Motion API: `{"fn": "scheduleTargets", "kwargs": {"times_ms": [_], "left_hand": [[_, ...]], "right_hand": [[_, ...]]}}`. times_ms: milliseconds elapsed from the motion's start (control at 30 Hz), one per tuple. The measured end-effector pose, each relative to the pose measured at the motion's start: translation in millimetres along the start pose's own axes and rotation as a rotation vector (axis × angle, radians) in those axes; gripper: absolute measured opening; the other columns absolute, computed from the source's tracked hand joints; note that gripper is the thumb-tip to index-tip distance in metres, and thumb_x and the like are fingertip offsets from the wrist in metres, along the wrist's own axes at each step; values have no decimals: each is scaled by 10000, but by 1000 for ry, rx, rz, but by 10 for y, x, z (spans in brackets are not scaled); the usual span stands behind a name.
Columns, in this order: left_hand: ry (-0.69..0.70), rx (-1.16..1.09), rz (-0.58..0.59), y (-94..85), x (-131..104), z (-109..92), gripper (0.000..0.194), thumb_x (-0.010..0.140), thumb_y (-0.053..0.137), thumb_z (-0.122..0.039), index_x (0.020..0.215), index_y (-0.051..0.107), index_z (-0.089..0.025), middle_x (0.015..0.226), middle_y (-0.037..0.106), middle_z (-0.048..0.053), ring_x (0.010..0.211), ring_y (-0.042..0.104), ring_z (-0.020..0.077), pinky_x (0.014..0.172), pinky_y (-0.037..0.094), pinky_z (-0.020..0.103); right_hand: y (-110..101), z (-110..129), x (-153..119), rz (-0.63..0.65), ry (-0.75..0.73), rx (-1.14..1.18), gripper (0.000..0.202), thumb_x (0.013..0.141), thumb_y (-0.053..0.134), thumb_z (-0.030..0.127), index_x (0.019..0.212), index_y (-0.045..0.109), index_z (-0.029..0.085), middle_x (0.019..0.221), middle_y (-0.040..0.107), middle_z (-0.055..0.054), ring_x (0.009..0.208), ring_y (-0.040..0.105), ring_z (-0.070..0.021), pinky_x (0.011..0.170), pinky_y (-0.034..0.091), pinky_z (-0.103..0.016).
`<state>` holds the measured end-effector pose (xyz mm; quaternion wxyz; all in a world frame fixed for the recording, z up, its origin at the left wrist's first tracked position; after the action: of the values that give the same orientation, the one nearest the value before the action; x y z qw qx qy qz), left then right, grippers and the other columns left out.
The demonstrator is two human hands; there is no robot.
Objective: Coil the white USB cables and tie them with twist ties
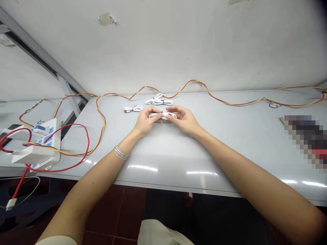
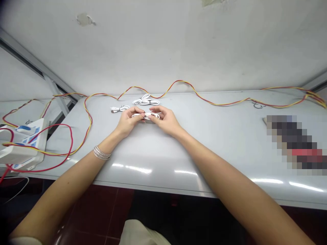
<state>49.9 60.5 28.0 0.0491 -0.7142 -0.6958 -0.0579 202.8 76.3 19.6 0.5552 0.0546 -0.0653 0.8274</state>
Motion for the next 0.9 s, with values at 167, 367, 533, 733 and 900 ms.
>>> {"fn": "scheduleTargets", "kwargs": {"times_ms": [167,367,533,733,900], "left_hand": [[19,-49,-74,-98,48,18,202,712,796,-268,778,640,-159,783,635,12,721,609,130,639,533,269],[-67,-174,22,23,32,76,342,658,869,-337,820,631,-152,811,634,10,747,628,136,633,537,264],[-161,-263,68,66,4,124,380,665,865,-351,834,590,-151,790,651,-2,670,658,129,630,527,270],[-148,-227,64,21,15,102,324,680,837,-301,808,583,-146,739,639,-12,618,633,118,623,508,270],[-97,-173,24,-9,24,79,257,712,799,-276,797,592,-151,749,629,-7,619,617,117,603,497,267]], "right_hand": [[-43,-47,4,-30,119,91,490,714,838,542,1012,720,171,864,718,-58,714,645,-173,693,517,-337],[-61,-108,12,4,231,339,502,584,946,444,958,759,166,912,738,-50,744,658,-146,703,546,-296],[-39,-135,-2,66,283,423,546,633,937,325,1118,725,191,775,729,-12,759,689,-145,802,578,-317],[-18,-142,-14,70,284,361,531,576,962,357,1017,731,171,772,737,-19,695,699,-149,754,604,-325],[-13,-108,-8,32,215,275,549,593,944,411,1030,716,168,740,715,-12,676,691,-160,746,620,-357]]}}
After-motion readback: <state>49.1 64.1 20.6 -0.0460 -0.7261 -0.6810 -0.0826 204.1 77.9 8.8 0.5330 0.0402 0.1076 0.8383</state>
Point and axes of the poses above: each hand's wrist, its own x-axis towards the middle knuckle, its own y-axis out of the palm, z = x × y, the point moved 9 cm from there along x, towards the middle knuckle
